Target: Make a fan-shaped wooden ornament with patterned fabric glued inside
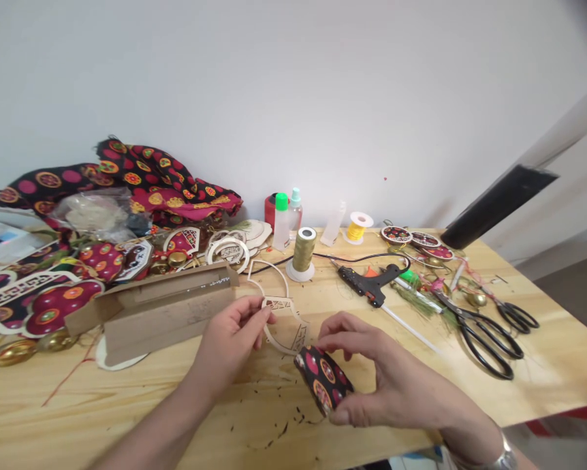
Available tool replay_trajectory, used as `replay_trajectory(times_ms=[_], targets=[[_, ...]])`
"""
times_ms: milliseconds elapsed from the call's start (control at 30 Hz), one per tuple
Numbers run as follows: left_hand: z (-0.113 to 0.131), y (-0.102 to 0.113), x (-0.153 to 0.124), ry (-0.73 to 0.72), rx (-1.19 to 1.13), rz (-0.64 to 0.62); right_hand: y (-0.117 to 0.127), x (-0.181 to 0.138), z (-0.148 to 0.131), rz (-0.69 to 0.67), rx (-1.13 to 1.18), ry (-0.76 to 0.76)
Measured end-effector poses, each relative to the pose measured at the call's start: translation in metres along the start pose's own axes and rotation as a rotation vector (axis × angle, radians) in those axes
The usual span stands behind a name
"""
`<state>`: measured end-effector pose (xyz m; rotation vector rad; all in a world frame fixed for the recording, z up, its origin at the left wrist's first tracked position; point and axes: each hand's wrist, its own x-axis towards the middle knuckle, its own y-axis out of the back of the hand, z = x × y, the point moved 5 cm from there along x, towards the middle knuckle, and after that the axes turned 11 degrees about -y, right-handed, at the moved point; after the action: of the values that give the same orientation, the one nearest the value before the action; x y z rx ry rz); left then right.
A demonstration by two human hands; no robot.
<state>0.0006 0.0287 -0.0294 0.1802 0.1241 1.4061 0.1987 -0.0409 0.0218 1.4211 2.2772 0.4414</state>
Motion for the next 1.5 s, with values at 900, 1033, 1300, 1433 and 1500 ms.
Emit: replay_trajectory(times_ms=[900,1033,1300,1433,1500], targets=[[-0.006,-0.007,-0.008,-0.055,0.002,-0.075,-0.006,0.039,-0.001,-0.062,-0.178,-0.045],[-0.008,-0.013,-0.008,0.025,-0.274,-0.134,0.003,0.042,-0.006,0.006,-0.268,-0.076],[-0.010,-0.019,-0.006,0.145,-0.443,-0.195,0.001,0.054,-0.009,0.173,-0.361,0.002],[-0.012,-0.016,-0.003,0.143,-0.465,-0.142,0.005,0.059,0.008,0.233,-0.132,0.028],[-0.012,-0.013,-0.003,0.133,-0.482,-0.110,0.010,0.062,0.022,0.237,0.052,-0.054]])
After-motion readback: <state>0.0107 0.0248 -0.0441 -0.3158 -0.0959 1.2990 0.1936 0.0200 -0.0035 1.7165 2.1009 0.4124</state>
